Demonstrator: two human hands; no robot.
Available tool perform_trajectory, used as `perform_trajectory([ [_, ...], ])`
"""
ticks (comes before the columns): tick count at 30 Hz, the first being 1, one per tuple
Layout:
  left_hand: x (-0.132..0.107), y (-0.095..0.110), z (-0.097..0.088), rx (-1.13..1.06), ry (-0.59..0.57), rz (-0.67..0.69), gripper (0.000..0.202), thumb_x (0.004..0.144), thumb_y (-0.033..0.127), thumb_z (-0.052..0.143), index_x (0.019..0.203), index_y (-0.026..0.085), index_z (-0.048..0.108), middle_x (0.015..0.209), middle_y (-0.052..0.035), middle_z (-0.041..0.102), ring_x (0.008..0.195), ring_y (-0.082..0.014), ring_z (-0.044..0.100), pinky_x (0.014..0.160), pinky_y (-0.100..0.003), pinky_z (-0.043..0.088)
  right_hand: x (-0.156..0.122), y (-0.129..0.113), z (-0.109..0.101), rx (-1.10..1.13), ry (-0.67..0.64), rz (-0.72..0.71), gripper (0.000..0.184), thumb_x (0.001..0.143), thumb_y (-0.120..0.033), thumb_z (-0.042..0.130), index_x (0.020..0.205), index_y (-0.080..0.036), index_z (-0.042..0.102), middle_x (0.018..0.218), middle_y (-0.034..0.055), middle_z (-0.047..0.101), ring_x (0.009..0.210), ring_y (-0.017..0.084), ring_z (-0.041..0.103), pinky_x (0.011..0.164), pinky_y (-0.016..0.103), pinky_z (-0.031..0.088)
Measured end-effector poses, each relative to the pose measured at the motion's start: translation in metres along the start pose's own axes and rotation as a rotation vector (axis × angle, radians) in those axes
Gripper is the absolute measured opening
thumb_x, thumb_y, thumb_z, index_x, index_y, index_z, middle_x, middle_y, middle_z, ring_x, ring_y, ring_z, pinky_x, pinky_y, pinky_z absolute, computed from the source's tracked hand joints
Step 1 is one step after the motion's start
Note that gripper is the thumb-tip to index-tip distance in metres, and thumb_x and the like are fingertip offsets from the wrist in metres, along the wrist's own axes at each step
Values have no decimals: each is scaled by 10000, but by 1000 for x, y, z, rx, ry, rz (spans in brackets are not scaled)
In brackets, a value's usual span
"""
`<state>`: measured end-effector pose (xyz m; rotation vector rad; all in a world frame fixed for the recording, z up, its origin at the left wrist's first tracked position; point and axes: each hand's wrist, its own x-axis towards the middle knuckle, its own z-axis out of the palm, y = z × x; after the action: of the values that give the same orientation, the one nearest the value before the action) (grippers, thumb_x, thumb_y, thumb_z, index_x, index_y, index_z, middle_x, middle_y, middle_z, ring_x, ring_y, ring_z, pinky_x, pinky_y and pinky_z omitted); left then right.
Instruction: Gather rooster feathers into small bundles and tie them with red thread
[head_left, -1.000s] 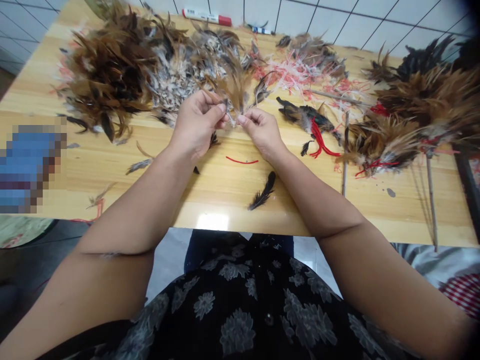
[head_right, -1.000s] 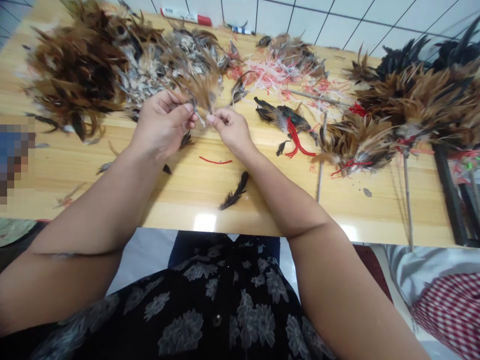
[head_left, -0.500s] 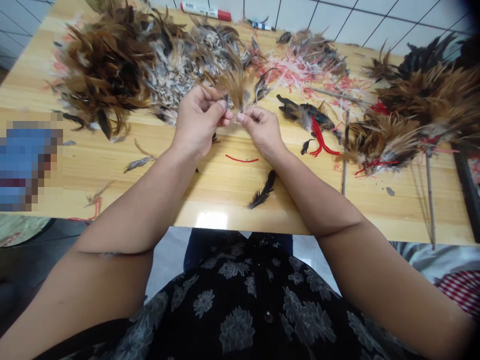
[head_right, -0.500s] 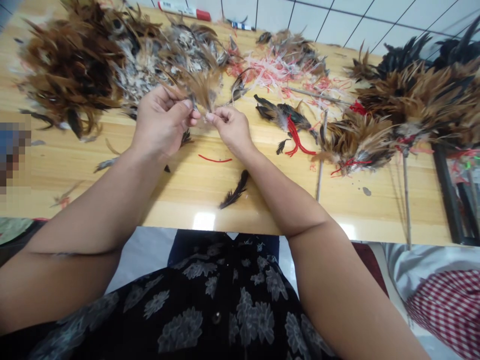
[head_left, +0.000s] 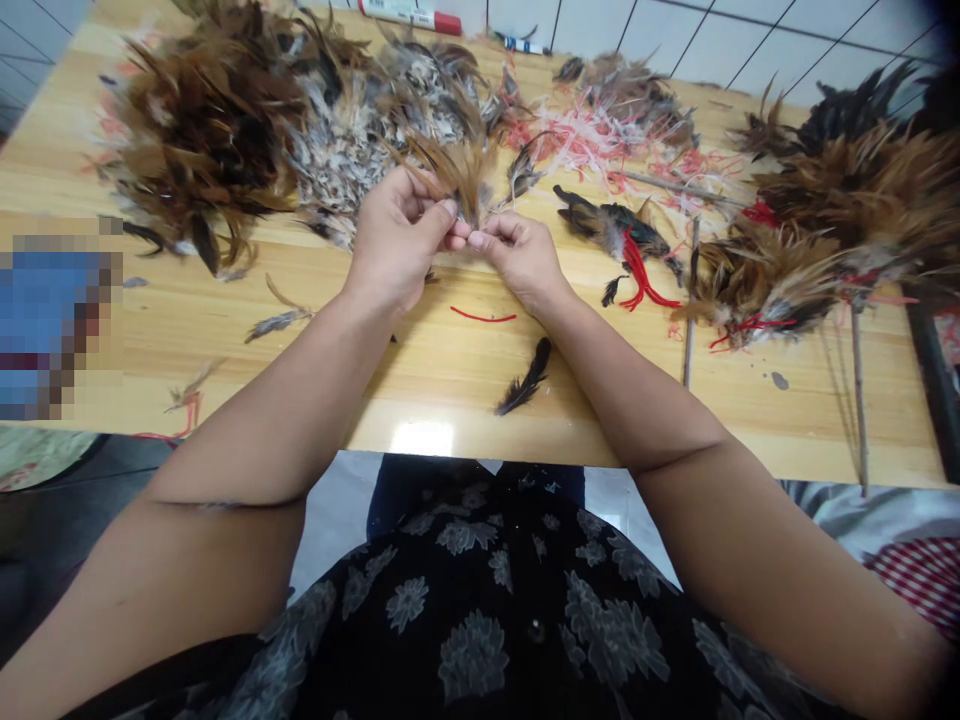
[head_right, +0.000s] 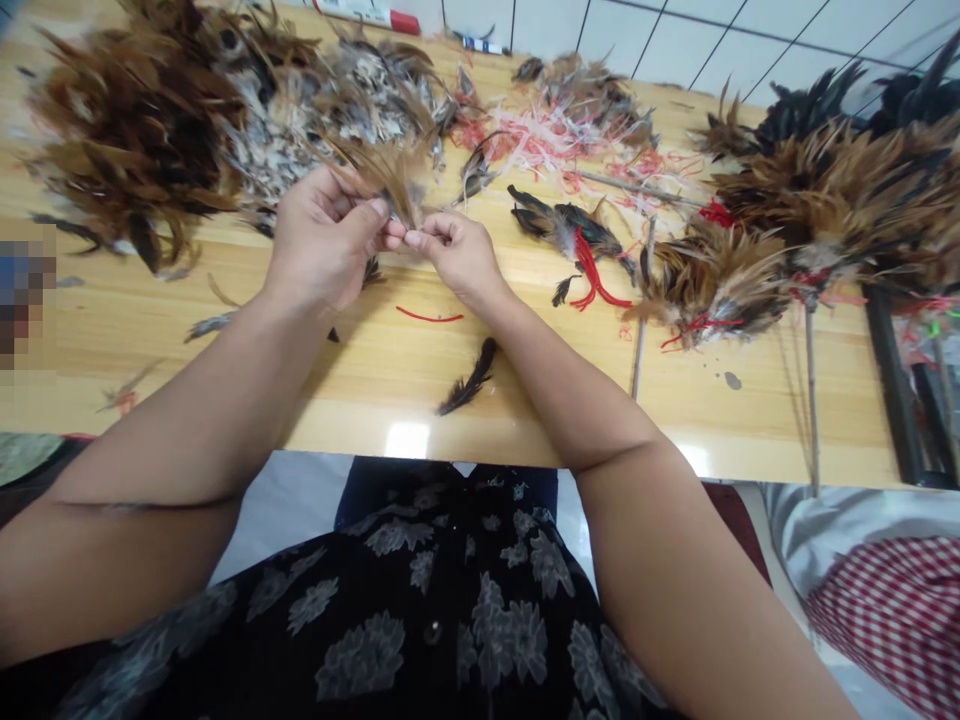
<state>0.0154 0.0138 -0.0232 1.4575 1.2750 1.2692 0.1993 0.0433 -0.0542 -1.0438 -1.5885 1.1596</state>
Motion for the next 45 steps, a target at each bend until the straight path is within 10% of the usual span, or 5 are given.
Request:
perform_trajectory([
  [6,3,2,-4,-89,68,22,861,724,1044,1033,1102,375,644,1093,-28,809,1085,-374,825,983,-654,669,1,-4,-2,21,8,19,695,992,-667,1085,779,-258,565,830,-24,562,982,194,614,987,350,604],
  [12,9,-2,-20,-2,-63,53,910,956,1192,769,1244,332,701,1065,-77,802,1475,-447,748,1154,-653,589,4,1,-4,68,35,39,633,1064,-651,1027,817,-254,601,833,-26,526,970,188,583,964,337,597],
  [24,-4,7,-5,-74,-19,-80,680,720,864,1131,974,371,737,955,-4,852,1039,-336,802,1055,-653,708,2,-1,-2,46,37,34,751,983,-803,1049,789,-270,555,797,-41,486,904,172,538,877,327,545],
  [32,10,-25,-4,-96,17,88,580,916,698,1130,938,318,692,811,-16,718,880,-290,777,748,-454,623,7,10,-4,44,-25,-20,759,954,-855,1051,812,-258,604,814,-39,538,887,157,546,847,319,523],
  [45,6,-2,-16,323,93,25,193,1056,378,882,1095,276,724,1065,-30,832,1027,-262,766,919,-405,612,29,45,-17,18,162,-34,760,1077,-981,826,901,-263,651,845,-35,516,857,163,547,884,341,605],
])
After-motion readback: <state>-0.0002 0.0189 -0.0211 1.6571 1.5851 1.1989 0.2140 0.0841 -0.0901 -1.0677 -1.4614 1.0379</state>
